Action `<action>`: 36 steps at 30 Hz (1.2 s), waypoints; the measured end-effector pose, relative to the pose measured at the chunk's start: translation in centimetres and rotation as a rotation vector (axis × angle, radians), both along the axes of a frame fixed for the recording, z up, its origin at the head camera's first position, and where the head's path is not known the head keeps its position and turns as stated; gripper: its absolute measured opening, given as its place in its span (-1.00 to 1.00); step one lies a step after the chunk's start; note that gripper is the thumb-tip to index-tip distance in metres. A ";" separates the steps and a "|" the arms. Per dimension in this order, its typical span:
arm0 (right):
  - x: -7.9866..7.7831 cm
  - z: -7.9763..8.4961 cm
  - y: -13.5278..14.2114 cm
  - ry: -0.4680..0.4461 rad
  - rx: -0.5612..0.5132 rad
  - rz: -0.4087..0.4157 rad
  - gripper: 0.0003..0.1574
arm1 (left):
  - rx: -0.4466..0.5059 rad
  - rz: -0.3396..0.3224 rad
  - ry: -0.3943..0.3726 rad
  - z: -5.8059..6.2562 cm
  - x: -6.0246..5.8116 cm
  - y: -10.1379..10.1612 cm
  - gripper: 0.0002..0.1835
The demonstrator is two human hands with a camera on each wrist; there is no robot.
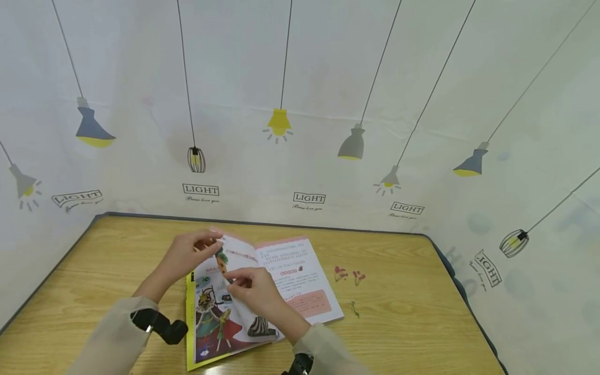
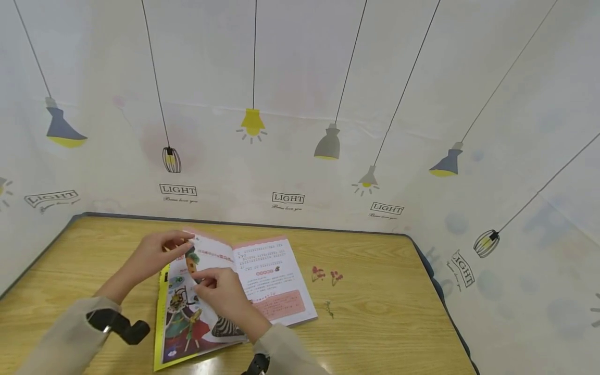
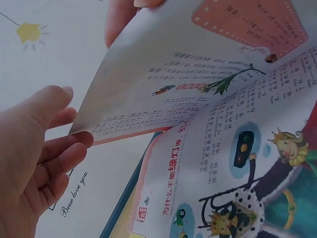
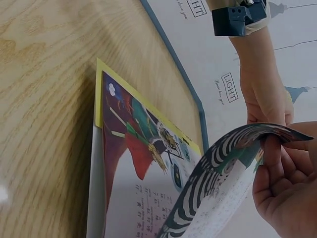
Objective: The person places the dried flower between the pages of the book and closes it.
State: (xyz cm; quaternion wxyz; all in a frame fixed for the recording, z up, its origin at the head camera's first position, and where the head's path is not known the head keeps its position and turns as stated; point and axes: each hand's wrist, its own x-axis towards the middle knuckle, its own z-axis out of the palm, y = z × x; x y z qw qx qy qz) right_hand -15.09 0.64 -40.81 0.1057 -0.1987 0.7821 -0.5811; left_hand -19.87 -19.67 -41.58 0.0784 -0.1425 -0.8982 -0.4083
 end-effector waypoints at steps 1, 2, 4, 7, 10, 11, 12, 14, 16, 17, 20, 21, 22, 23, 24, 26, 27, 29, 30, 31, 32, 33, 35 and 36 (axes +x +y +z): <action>-0.2 -0.7 -0.2 0.000 -0.001 0.004 -0.75 | -0.006 -0.001 -0.002 -0.1 0.0 0.0 -0.66; -0.2 -0.8 -0.2 0.002 0.000 0.012 -0.75 | -0.010 -0.003 -0.004 -0.2 0.1 -0.1 -0.67; -0.3 -1.1 -0.4 0.008 0.015 0.029 -0.75 | -0.014 -0.004 -0.020 -0.4 0.2 -0.2 -0.70; -0.3 -1.4 -0.6 0.010 0.028 0.044 -0.75 | -0.019 -0.003 -0.052 -0.7 0.4 -0.4 -0.74; -0.2 -1.6 -0.8 0.010 0.033 0.047 -0.75 | -0.023 0.004 -0.078 -1.0 0.4 -0.6 -0.73; -0.2 -1.7 -0.9 0.007 0.033 0.047 -0.76 | -0.025 0.005 -0.086 -1.1 0.5 -0.7 -0.73; -0.2 -1.8 -0.9 0.008 0.031 0.049 -0.76 | -0.026 0.005 -0.091 -1.2 0.5 -0.7 -0.72; -0.2 -2.0 -1.1 0.001 0.026 0.053 -0.77 | -0.027 0.009 -0.096 -1.5 0.5 -0.9 -0.72; -0.2 -2.1 -1.1 -0.004 0.019 0.061 -0.76 | -0.029 0.010 -0.095 -1.8 0.6 -1.0 -0.71; -0.2 -2.2 -1.0 -0.009 0.010 0.064 -0.75 | -0.026 0.013 -0.095 -1.9 0.7 -1.1 -0.72; -0.1 -1.8 -0.6 -0.025 -0.011 0.070 -0.73 | -0.020 0.028 -0.089 -2.5 0.9 -1.4 -0.74; 0.0 -1.5 -0.4 -0.027 -0.018 0.069 -0.73 | -0.020 0.031 -0.087 -2.7 0.9 -1.6 -0.75; 0.0 -1.1 -0.1 -0.031 -0.026 0.065 -0.73 | -0.020 0.034 -0.085 -2.9 0.9 -1.6 -0.75; 0.1 -0.7 0.2 -0.032 -0.028 0.063 -0.74 | -0.018 0.041 -0.087 -3.1 1.0 -1.7 -0.76; 0.2 -0.2 0.6 -0.028 -0.028 0.060 -0.74 | -0.017 0.045 -0.093 -3.4 1.0 -1.8 -0.75; 0.4 0.8 1.3 -0.027 -0.028 0.050 -0.75 | -0.018 0.055 -0.109 -3.8 1.1 -1.9 -0.75; 0.4 1.1 1.7 -0.021 -0.024 0.046 -0.75 | -0.019 0.062 -0.120 -4.1 1.1 -2.0 -0.74; 0.4 1.6 2.5 -0.013 -0.019 0.033 -0.75 | -0.015 0.078 -0.139 -4.7 1.2 -2.1 -0.74; 0.4 1.6 3.0 -0.010 -0.016 0.023 -0.75 | -0.012 0.086 -0.149 -5.0 1.3 -2.1 -0.73; 0.3 1.6 3.4 -0.011 -0.014 0.015 -0.75 | -0.010 0.095 -0.158 -5.3 1.3 -2.1 -0.73; 0.2 1.6 3.8 -0.010 -0.009 0.006 -0.75 | -0.009 0.102 -0.166 -5.6 1.4 -2.2 -0.73; 0.0 1.5 4.2 -0.008 -0.007 -0.003 -0.76 | -0.004 0.112 -0.178 -6.0 1.4 -2.2 -0.73; -0.3 1.2 5.1 -0.012 0.002 -0.025 -0.76 | -0.003 0.131 -0.195 -6.6 1.4 -2.3 -0.73; -0.4 1.0 5.6 -0.010 0.008 -0.030 -0.75 | -0.001 0.139 -0.203 -6.9 1.4 -2.3 -0.72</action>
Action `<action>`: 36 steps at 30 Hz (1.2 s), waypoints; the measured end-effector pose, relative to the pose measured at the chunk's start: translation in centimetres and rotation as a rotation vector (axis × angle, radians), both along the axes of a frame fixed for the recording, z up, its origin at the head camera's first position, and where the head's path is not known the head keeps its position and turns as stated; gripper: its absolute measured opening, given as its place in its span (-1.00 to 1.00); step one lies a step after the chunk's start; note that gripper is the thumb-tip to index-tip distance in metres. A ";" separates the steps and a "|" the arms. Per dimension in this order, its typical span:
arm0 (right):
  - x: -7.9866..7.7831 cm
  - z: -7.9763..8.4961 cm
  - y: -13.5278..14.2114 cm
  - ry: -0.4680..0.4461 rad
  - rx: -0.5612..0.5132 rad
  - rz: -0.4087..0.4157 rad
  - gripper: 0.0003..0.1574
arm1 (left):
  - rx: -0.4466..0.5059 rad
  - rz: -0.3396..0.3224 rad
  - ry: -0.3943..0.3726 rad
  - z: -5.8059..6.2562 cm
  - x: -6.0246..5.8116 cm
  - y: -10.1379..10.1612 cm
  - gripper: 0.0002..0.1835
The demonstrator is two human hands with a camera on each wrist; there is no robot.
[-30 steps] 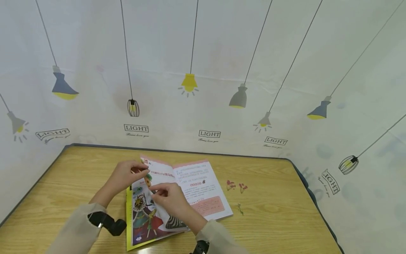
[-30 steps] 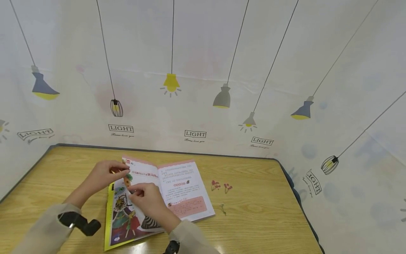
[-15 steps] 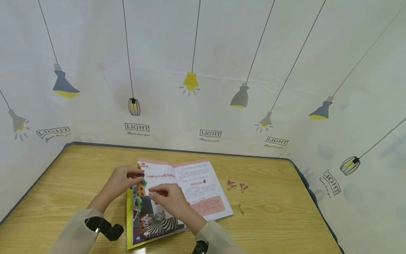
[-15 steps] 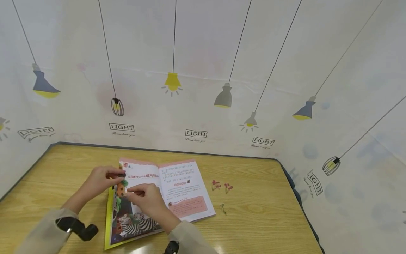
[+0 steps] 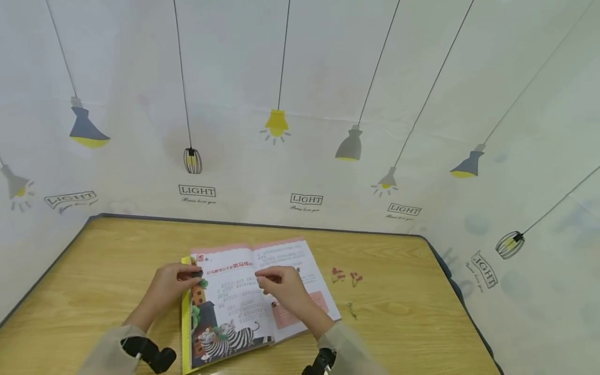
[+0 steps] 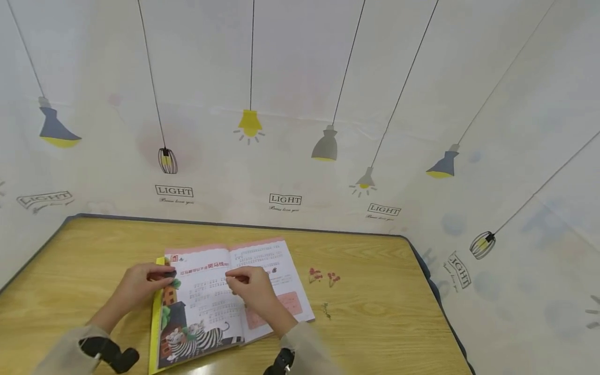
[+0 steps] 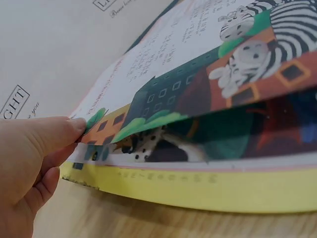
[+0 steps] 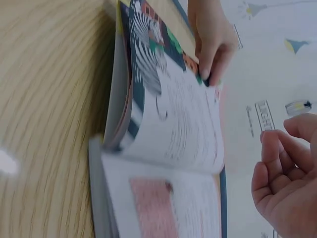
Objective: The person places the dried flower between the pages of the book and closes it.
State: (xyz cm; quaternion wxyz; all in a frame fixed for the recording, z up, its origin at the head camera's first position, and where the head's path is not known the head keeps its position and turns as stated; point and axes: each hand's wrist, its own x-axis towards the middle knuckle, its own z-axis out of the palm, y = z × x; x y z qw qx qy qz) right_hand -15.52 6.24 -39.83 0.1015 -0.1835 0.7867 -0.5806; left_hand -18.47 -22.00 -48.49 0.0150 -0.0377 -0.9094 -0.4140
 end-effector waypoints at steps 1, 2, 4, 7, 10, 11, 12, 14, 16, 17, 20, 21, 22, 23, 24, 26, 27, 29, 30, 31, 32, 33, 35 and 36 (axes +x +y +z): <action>-0.2 -0.2 0.5 -0.001 0.006 -0.005 -0.75 | 0.000 0.008 -0.004 -0.3 0.0 0.0 -0.72; -0.4 -0.5 1.0 -0.001 0.017 -0.013 -0.75 | -0.004 0.014 -0.003 -0.5 0.1 0.0 -0.72; -0.8 -1.1 2.1 0.002 0.035 -0.025 -0.75 | -0.004 0.029 0.000 -0.9 0.1 0.0 -0.73; -1.8 -2.7 4.1 -0.016 0.065 -0.060 -0.73 | -0.014 0.045 0.014 -1.4 0.3 0.1 -0.73; -2.8 -4.3 6.2 -0.034 0.112 -0.117 -0.70 | -0.030 0.061 0.015 -1.7 0.4 0.2 -0.73; -3.1 -4.8 6.9 -0.042 0.126 -0.140 -0.69 | -0.038 0.063 0.018 -1.8 0.4 0.2 -0.73; -3.3 -5.1 7.6 -0.043 0.142 -0.163 -0.68 | -0.042 0.065 0.019 -1.9 0.5 0.2 -0.73; -3.6 -5.5 8.8 -0.047 0.162 -0.202 -0.68 | -0.047 0.070 0.027 -2.0 0.5 0.3 -0.73; -3.9 -5.6 9.9 -0.043 0.176 -0.244 -0.69 | -0.052 0.071 0.040 -2.1 0.6 0.3 -0.73; -4.0 -5.7 10.5 -0.045 0.180 -0.265 -0.70 | -0.059 0.069 0.047 -2.2 0.6 0.3 -0.73; -4.2 -5.7 12.0 -0.046 0.180 -0.303 -0.71 | -0.073 0.066 0.066 -2.5 0.6 0.3 -0.74; -4.2 -5.8 12.5 -0.051 0.174 -0.313 -0.70 | -0.077 0.064 0.070 -2.6 0.5 0.3 -0.74; -4.3 -5.7 12.9 -0.068 0.163 -0.314 -0.70 | -0.080 0.063 0.070 -2.7 0.6 0.3 -0.74; -4.3 -5.9 13.4 -0.071 0.164 -0.311 -0.68 | -0.083 0.062 0.077 -2.7 0.6 0.3 -0.74; -4.3 -6.0 13.9 -0.069 0.164 -0.305 -0.67 | -0.084 0.060 0.082 -2.8 0.6 0.3 -0.74; -4.2 -6.3 14.9 -0.073 0.177 -0.302 -0.67 | -0.084 0.058 0.088 -2.9 0.6 0.3 -0.75; -4.1 -6.4 15.3 -0.074 0.192 -0.301 -0.66 | -0.083 0.059 0.091 -2.9 0.7 0.3 -0.75; -3.8 -6.8 16.2 -0.057 0.228 -0.305 -0.65 | -0.080 0.061 0.096 -2.9 0.7 0.4 -0.75; -3.7 -6.9 16.6 -0.052 0.242 -0.315 -0.66 | -0.076 0.063 0.095 -3.0 0.7 0.4 -0.75; -3.5 -7.1 16.9 -0.050 0.254 -0.321 -0.66 | -0.073 0.065 0.094 -3.1 0.7 0.4 -0.76; -3.3 -7.3 17.3 -0.048 0.268 -0.333 -0.67 | -0.068 0.066 0.094 -3.2 0.7 0.4 -0.76; -3.0 -7.5 17.6 -0.049 0.282 -0.345 -0.68 | -0.061 0.065 0.094 -3.3 0.7 0.4 -0.76; -2.6 -7.9 18.2 -0.047 0.310 -0.368 -0.71 | -0.051 0.066 0.090 -3.5 0.7 0.3 -0.76; -2.3 -8.1 18.4 -0.051 0.319 -0.382 -0.74 | -0.046 0.067 0.088 -3.6 0.7 0.3 -0.75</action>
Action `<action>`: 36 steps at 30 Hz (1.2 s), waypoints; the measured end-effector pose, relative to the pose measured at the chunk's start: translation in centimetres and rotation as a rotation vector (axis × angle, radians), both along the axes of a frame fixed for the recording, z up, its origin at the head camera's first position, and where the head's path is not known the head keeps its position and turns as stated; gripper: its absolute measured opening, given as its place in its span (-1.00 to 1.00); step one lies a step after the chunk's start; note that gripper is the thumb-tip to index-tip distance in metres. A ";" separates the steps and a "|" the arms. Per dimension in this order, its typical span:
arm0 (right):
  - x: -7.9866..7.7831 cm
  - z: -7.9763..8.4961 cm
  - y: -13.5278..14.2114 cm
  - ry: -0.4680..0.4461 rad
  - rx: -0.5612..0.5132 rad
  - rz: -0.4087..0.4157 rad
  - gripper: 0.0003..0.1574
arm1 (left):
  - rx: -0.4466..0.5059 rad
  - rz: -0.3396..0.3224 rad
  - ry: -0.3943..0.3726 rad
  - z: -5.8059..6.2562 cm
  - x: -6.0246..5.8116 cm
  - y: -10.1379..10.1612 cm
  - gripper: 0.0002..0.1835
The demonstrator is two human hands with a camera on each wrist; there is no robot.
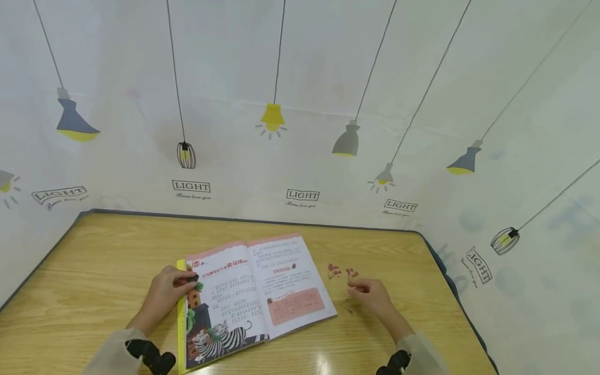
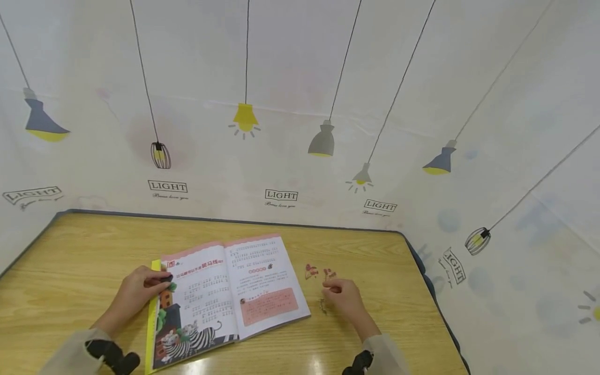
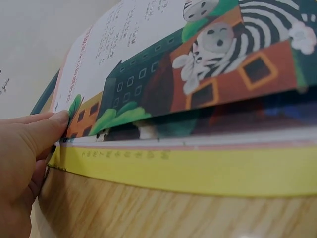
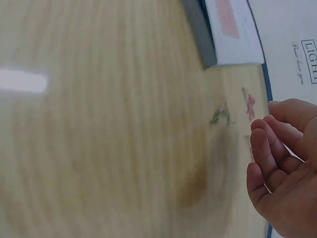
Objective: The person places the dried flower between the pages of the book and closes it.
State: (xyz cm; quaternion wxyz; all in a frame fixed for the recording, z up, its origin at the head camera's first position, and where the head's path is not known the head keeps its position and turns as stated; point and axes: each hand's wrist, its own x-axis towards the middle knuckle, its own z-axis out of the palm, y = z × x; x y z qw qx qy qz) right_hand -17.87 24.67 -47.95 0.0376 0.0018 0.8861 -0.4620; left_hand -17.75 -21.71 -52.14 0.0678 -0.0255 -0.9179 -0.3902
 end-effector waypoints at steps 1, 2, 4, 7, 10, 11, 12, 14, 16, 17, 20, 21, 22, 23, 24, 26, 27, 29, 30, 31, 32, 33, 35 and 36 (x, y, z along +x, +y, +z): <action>0.3 -0.2 0.3 -0.006 0.009 -0.009 -0.75 | 0.005 0.001 -0.004 -0.1 0.0 0.0 -0.75; 0.5 -0.5 0.5 -0.014 0.020 -0.026 -0.77 | 0.009 0.002 -0.009 -0.2 0.0 -0.1 -0.74; 1.0 -1.0 0.9 -0.021 0.034 -0.044 -0.79 | 0.013 0.005 -0.021 -0.3 -0.1 -0.1 -0.72; 1.5 -1.7 1.3 -0.032 0.052 -0.070 -0.81 | 0.019 0.003 -0.033 -0.5 -0.2 -0.2 -0.71; 1.8 -2.4 1.4 -0.031 0.063 -0.085 -0.82 | 0.017 0.001 -0.032 -0.5 -0.2 -0.3 -0.71; 1.9 -2.6 1.4 -0.030 0.066 -0.089 -0.83 | 0.017 0.001 -0.031 -0.6 -0.2 -0.3 -0.70; 2.0 -2.9 1.3 -0.025 0.071 -0.094 -0.83 | 0.016 0.002 -0.028 -0.6 -0.2 -0.3 -0.71; 2.1 -3.2 1.3 -0.007 0.067 -0.105 -0.84 | 0.016 0.004 -0.028 -0.7 -0.1 -0.3 -0.70; 2.3 -3.6 1.1 0.014 0.071 -0.114 -0.84 | 0.016 0.008 -0.030 -0.8 -0.1 -0.3 -0.70; 2.4 -3.7 1.1 0.023 0.072 -0.118 -0.84 | 0.017 0.009 -0.030 -0.8 -0.1 -0.3 -0.70; 2.6 -3.9 0.8 0.042 0.073 -0.127 -0.82 | 0.018 0.015 -0.029 -0.9 -0.1 -0.3 -0.69; 2.7 -3.9 0.7 0.047 0.074 -0.130 -0.82 | 0.018 0.017 -0.028 -0.9 -0.1 -0.3 -0.69; 2.8 -3.9 0.6 0.054 0.082 -0.133 -0.81 | 0.017 0.017 -0.026 -0.9 -0.1 -0.3 -0.69; 2.9 -3.9 0.5 0.060 0.086 -0.135 -0.81 | 0.019 0.017 -0.025 -0.9 -0.1 -0.3 -0.69; 2.9 -3.9 0.4 0.067 0.096 -0.139 -0.82 | 0.019 0.017 -0.023 -0.9 -0.1 -0.3 -0.68; 3.0 -4.0 0.3 0.088 0.123 -0.141 -0.83 | 0.023 0.017 -0.020 -0.8 0.0 -0.2 -0.68; 3.0 -4.0 0.3 0.101 0.139 -0.137 -0.84 | 0.022 0.016 -0.018 -0.8 0.0 -0.2 -0.69; 3.1 -4.0 0.3 0.116 0.157 -0.133 -0.86 | 0.025 0.015 -0.015 -0.7 0.1 -0.2 -0.69; 3.1 -4.0 0.2 0.122 0.165 -0.130 -0.87 | 0.025 0.016 -0.013 -0.7 0.1 -0.1 -0.69; 3.1 -4.0 0.2 0.129 0.173 -0.123 -0.88 | 0.025 0.017 -0.013 -0.6 0.1 -0.1 -0.69; 3.1 -4.0 0.2 0.132 0.177 -0.117 -0.89 | 0.026 0.019 -0.011 -0.6 0.1 -0.1 -0.69; 3.2 -4.1 0.2 0.132 0.180 -0.114 -0.90 | 0.026 0.020 -0.010 -0.6 0.2 -0.1 -0.69; 3.2 -4.1 0.2 0.131 0.187 -0.104 -0.90 | 0.028 0.021 -0.009 -0.6 0.2 -0.1 -0.69; 3.2 -4.2 0.2 0.131 0.191 -0.096 -0.90 | 0.028 0.022 -0.007 -0.7 0.3 -0.1 -0.69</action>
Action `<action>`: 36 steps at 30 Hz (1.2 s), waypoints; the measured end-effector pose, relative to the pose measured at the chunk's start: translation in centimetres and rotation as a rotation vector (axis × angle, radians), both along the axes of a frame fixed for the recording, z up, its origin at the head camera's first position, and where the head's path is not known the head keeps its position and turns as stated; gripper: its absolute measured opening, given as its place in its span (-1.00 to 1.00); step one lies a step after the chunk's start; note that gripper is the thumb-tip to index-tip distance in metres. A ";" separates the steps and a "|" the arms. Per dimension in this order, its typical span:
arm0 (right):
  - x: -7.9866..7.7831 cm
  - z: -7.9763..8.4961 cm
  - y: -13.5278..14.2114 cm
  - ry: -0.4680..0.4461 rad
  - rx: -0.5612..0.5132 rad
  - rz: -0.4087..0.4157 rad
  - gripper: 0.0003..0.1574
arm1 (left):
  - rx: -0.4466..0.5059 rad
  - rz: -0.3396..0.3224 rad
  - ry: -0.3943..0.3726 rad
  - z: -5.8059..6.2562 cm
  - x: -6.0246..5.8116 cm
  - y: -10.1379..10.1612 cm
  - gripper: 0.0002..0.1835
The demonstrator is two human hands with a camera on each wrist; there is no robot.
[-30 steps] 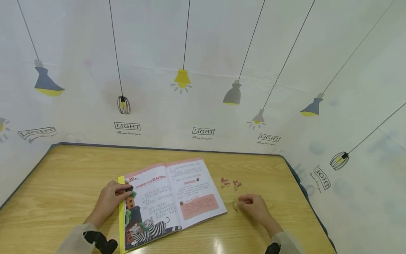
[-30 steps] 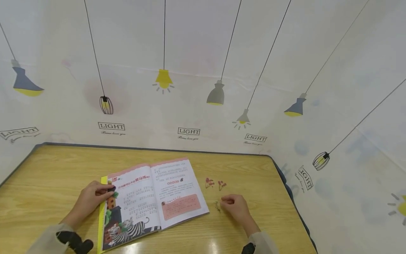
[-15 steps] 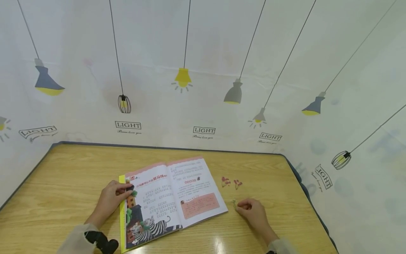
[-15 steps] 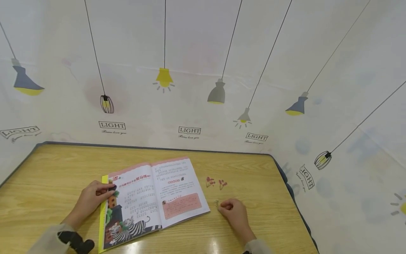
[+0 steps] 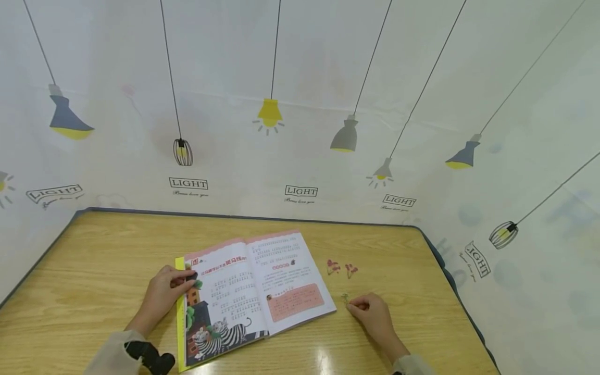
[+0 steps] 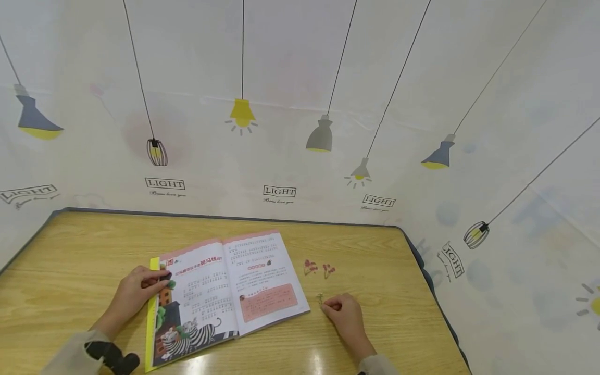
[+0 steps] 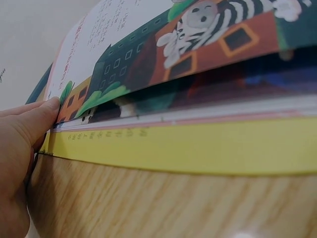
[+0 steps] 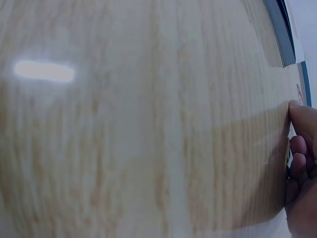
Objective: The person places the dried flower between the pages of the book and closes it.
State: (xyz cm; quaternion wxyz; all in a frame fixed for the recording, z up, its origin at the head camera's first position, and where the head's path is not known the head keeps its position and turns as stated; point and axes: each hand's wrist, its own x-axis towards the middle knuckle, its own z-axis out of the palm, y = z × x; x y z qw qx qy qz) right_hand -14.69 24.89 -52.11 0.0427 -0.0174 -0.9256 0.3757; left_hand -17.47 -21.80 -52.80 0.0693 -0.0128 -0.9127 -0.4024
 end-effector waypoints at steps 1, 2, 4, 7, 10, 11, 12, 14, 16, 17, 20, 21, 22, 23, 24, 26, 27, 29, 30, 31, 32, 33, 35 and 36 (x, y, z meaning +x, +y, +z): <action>0.0 0.0 0.0 0.001 0.004 0.008 -0.90 | 0.001 0.000 0.004 0.0 0.0 0.0 -0.70; 0.0 -0.1 0.0 -0.002 0.007 0.013 -0.90 | 0.002 -0.001 0.008 -0.1 0.0 0.0 -0.70; 0.0 -0.1 0.1 -0.008 0.011 0.024 -0.90 | 0.000 -0.007 0.017 -0.2 0.0 0.0 -0.70; 0.0 -0.1 0.1 -0.018 0.009 0.033 -0.90 | -0.003 -0.015 0.031 -0.3 0.0 -0.1 -0.71; 0.0 -0.1 0.0 -0.032 0.003 0.032 -0.90 | 0.001 -0.019 0.037 -0.4 0.0 -0.1 -0.72; 0.0 -0.1 0.0 -0.036 0.000 0.029 -0.90 | 0.002 -0.020 0.036 -0.4 0.0 -0.1 -0.71; 0.0 -0.1 0.0 -0.040 0.000 0.026 -0.90 | 0.005 -0.020 0.035 -0.4 0.0 -0.1 -0.71; 0.0 0.0 0.0 -0.047 0.001 0.020 -0.90 | 0.009 -0.021 0.032 -0.4 0.0 -0.2 -0.71; 0.0 0.0 0.0 -0.058 -0.007 0.008 -0.90 | 0.009 -0.022 0.031 -0.4 0.0 -0.2 -0.71; -0.1 0.0 0.0 -0.061 -0.008 0.001 -0.89 | 0.009 -0.023 0.031 -0.3 0.0 -0.2 -0.71; -0.3 0.2 0.1 -0.079 -0.030 -0.011 -0.89 | 0.013 -0.021 0.030 -0.3 0.0 -0.2 -0.71; -0.4 0.2 0.1 -0.089 -0.041 -0.017 -0.89 | 0.013 -0.019 0.030 -0.3 0.0 -0.2 -0.71; -0.5 0.3 0.1 -0.100 -0.053 -0.018 -0.88 | 0.011 -0.019 0.030 -0.3 0.0 -0.1 -0.71; -0.6 0.4 0.1 -0.100 -0.059 -0.012 -0.88 | 0.012 -0.017 0.029 -0.3 0.0 -0.1 -0.71; -0.7 0.5 0.1 -0.104 -0.070 -0.009 -0.88 | 0.013 -0.015 0.029 -0.3 0.0 -0.1 -0.71; -0.9 0.8 -0.1 -0.105 -0.086 0.005 -0.88 | 0.011 -0.015 0.030 -0.3 0.0 -0.1 -0.71; -1.0 1.0 -0.3 -0.105 -0.095 0.010 -0.88 | 0.011 -0.015 0.031 -0.3 0.0 -0.1 -0.71; -1.3 1.4 -0.7 -0.092 -0.094 0.026 -0.90 | 0.013 -0.016 0.033 -0.4 0.0 -0.1 -0.70; -1.4 1.6 -1.0 -0.086 -0.095 0.031 -0.90 | 0.014 -0.017 0.033 -0.4 0.0 -0.2 -0.70; -1.5 1.8 -1.2 -0.076 -0.092 0.039 -0.91 | 0.014 -0.016 0.034 -0.4 0.0 -0.2 -0.70; -1.7 2.0 -1.5 -0.071 -0.093 0.043 -0.91 | 0.015 -0.015 0.034 -0.4 0.0 -0.1 -0.70; -1.8 2.2 -1.8 -0.060 -0.095 0.053 -0.90 | 0.016 -0.016 0.033 -0.4 0.0 -0.1 -0.70; -2.0 2.7 -2.4 -0.045 -0.101 0.076 -0.90 | 0.019 -0.014 0.032 -0.4 0.0 -0.1 -0.70; -2.1 2.9 -2.7 -0.042 -0.106 0.088 -0.90 | 0.018 -0.014 0.031 -0.4 0.0 -0.1 -0.70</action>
